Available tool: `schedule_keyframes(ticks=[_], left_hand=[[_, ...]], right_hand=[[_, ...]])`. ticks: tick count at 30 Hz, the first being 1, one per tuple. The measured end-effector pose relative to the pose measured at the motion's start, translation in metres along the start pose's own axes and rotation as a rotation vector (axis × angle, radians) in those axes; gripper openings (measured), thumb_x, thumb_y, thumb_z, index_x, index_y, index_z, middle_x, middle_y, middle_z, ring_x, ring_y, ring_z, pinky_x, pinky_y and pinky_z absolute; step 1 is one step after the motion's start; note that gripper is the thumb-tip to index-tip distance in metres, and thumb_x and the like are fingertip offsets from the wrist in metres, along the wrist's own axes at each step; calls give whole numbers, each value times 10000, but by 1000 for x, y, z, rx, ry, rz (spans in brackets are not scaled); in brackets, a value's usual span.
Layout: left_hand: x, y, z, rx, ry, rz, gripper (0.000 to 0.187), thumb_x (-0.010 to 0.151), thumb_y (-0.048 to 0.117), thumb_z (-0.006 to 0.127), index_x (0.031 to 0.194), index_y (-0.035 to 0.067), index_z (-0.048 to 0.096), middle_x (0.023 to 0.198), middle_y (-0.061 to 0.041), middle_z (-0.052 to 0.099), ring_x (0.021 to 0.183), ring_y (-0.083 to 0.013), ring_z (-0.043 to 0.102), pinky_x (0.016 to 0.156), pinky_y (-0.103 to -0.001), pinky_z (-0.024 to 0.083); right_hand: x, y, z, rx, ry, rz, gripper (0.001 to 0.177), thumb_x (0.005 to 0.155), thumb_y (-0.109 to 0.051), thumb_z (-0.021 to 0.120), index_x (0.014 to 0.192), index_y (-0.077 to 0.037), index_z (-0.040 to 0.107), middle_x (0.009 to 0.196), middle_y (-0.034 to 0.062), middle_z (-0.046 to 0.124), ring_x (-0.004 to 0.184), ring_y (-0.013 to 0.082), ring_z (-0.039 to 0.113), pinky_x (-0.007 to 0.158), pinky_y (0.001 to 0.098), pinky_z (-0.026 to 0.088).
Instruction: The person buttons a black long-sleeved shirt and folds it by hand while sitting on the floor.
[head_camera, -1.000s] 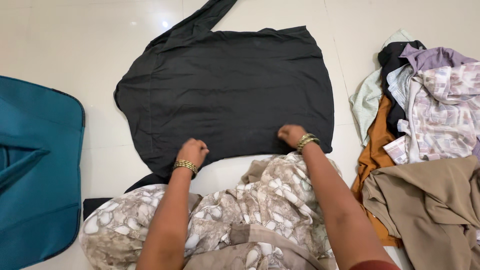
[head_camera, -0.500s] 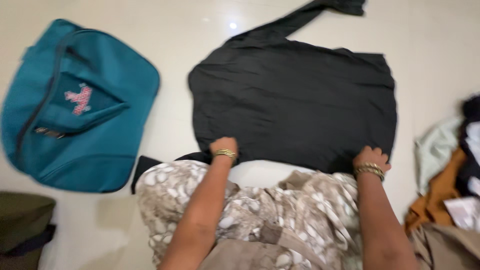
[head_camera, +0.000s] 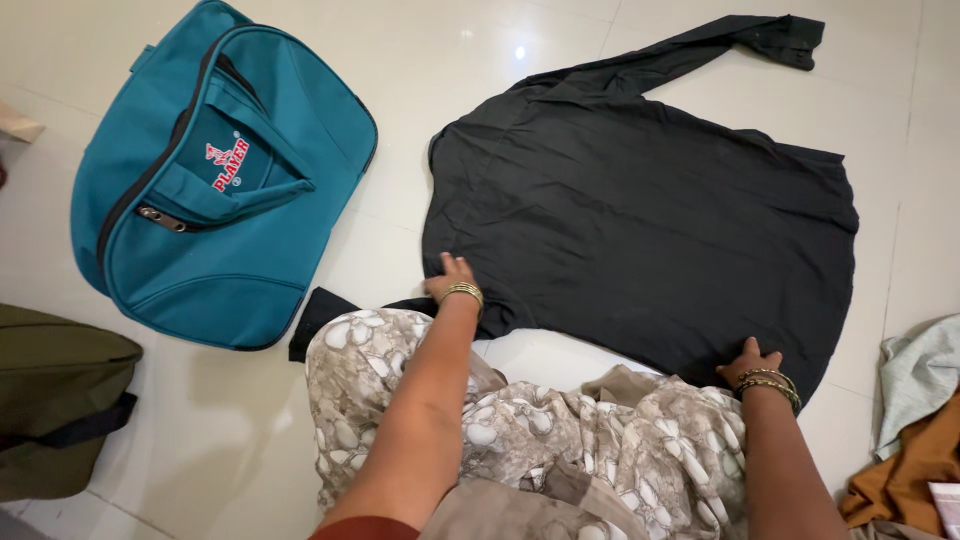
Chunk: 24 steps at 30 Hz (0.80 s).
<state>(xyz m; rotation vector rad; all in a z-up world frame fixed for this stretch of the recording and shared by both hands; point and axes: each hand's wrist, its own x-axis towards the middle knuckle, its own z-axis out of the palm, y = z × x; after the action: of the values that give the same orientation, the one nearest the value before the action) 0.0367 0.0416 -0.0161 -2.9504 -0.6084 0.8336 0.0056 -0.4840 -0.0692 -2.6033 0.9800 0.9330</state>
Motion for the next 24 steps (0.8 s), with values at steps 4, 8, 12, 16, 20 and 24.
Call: schedule_keyframes(ticks=[4, 8, 12, 16, 20, 24], left_hand=[[0, -6, -18, 78, -267, -11, 716, 956, 380, 649, 1567, 129, 374, 1664, -140, 220, 1456, -430, 343, 1051, -662, 417], [-9, 25, -21, 63, 54, -64, 510, 1096, 375, 535, 1509, 79, 573, 1617, -221, 419, 1425, -471, 454, 1105, -652, 369], [-43, 69, -17, -44, 399, 490, 718, 889, 466, 732, 1518, 230, 478, 1657, -101, 288, 1533, -330, 259, 1174, -610, 273], [-57, 79, -9, -88, 223, 628, 811, 867, 542, 678, 1562, 303, 336, 1692, -80, 136, 1538, -346, 125, 1178, -611, 181], [-33, 61, 1, -96, 193, 438, 824, 900, 642, 569, 1593, 311, 269, 1705, -47, 103, 1554, -344, 82, 1198, -612, 126], [1, 49, 5, -166, 256, 185, 815, 920, 666, 509, 1596, 297, 243, 1699, -64, 77, 1541, -357, 67, 1177, -623, 120]], right_hand=[[-4, 7, -9, -17, 42, 76, 955, 837, -464, 811, 1613, -299, 279, 1678, 217, 145, 1470, 495, 319, 1128, 635, 342], [-37, -12, -21, 12, 139, 61, 795, 904, -523, 703, 1588, -333, 346, 1702, 76, 190, 1485, 434, 324, 1105, 718, 315], [-82, -79, -15, -131, 376, -341, 783, 850, -471, 745, 1534, -298, 405, 1652, 81, 274, 1458, 394, 352, 990, 643, 478], [-109, -145, 36, -149, 539, -760, 764, 855, -520, 692, 1518, -271, 406, 1640, 105, 275, 1497, 383, 270, 1080, 654, 349], [-94, -154, 57, -207, 504, -732, 717, 904, -607, 556, 1546, -335, 390, 1687, 54, 236, 1512, 347, 181, 1131, 667, 200], [-58, -134, 48, -165, 657, -609, 651, 950, -605, 465, 1533, -315, 429, 1674, 51, 281, 1542, 318, 219, 1154, 661, 200]])
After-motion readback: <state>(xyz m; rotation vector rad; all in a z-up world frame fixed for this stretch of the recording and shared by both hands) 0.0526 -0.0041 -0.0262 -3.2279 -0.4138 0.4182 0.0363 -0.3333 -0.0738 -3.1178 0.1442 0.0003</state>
